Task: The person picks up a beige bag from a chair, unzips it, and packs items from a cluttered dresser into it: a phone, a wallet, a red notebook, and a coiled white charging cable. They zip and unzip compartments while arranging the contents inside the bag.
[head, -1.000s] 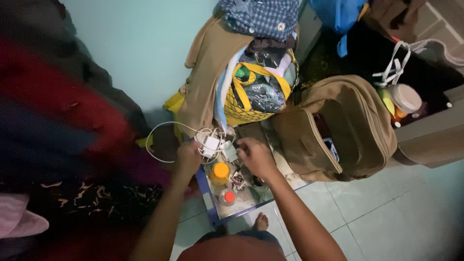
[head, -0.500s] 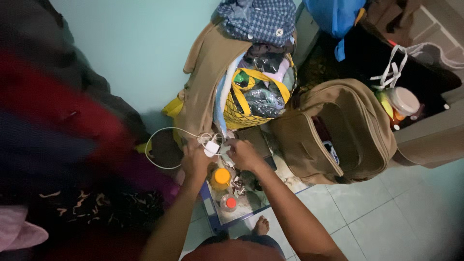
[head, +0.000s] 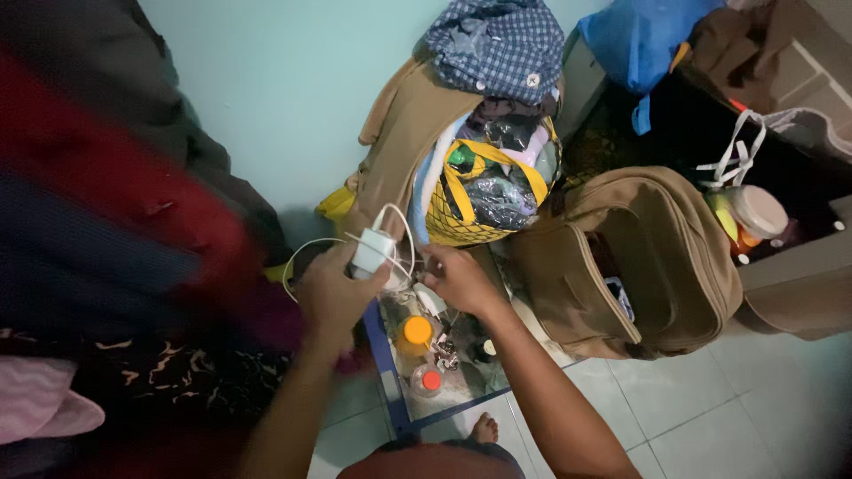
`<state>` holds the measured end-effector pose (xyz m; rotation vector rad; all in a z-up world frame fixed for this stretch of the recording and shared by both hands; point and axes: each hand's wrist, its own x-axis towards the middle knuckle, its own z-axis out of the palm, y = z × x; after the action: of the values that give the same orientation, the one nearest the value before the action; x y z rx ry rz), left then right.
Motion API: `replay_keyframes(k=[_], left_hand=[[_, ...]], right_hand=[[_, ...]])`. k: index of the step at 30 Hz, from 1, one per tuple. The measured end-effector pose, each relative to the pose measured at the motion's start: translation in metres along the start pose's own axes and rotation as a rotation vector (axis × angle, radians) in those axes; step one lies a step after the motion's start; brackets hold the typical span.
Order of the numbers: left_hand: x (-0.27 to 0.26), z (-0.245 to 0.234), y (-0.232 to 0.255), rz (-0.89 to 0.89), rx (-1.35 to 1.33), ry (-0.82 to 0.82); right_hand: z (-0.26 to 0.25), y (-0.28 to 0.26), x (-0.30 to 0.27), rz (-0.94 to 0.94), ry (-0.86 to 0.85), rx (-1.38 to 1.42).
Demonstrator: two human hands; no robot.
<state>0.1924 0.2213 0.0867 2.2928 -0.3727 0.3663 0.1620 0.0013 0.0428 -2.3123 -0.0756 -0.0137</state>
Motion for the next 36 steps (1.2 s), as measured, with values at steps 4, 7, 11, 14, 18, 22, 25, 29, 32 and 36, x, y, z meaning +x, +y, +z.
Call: replay_keyframes(k=[4, 7, 11, 14, 18, 22, 25, 29, 32, 36], left_hand=[[0.011, -0.027, 0.018, 0.069, -0.030, 0.035], [0.018, -0.042, 0.031, 0.182, -0.048, 0.104], [0.025, -0.052, 0.048, 0.232, -0.023, 0.154], [0.027, -0.054, 0.057, 0.344, -0.021, 0.183], [0.028, -0.052, 0.079, 0.420, -0.053, 0.154], [0.023, -0.060, 0.104, 0.396, -0.216, -0.027], [0.021, -0.070, 0.122, 0.293, -0.322, -0.291], [0.011, -0.068, 0.146, 0.359, -0.517, -0.396], [-0.003, -0.055, 0.160, 0.390, -0.605, -0.458], [-0.034, -0.031, 0.173, 0.505, -0.640, -0.500]], right_hand=[[-0.008, -0.020, 0.005, -0.113, 0.071, 0.101], [-0.014, -0.036, 0.009, -0.305, 0.336, 0.135], [-0.034, -0.065, 0.019, -0.155, 0.397, 0.471], [-0.049, -0.086, 0.024, -0.259, 0.379, 0.494], [-0.066, -0.104, 0.020, -0.177, 0.327, 0.735], [-0.100, -0.102, -0.003, -0.330, 0.238, 0.616], [-0.132, -0.097, -0.031, -0.406, 0.182, 0.566], [-0.152, -0.095, -0.076, -0.386, 0.354, 0.367], [-0.154, -0.088, -0.109, -0.451, 0.462, 0.290], [-0.147, -0.059, -0.162, -0.377, 0.504, 0.311]])
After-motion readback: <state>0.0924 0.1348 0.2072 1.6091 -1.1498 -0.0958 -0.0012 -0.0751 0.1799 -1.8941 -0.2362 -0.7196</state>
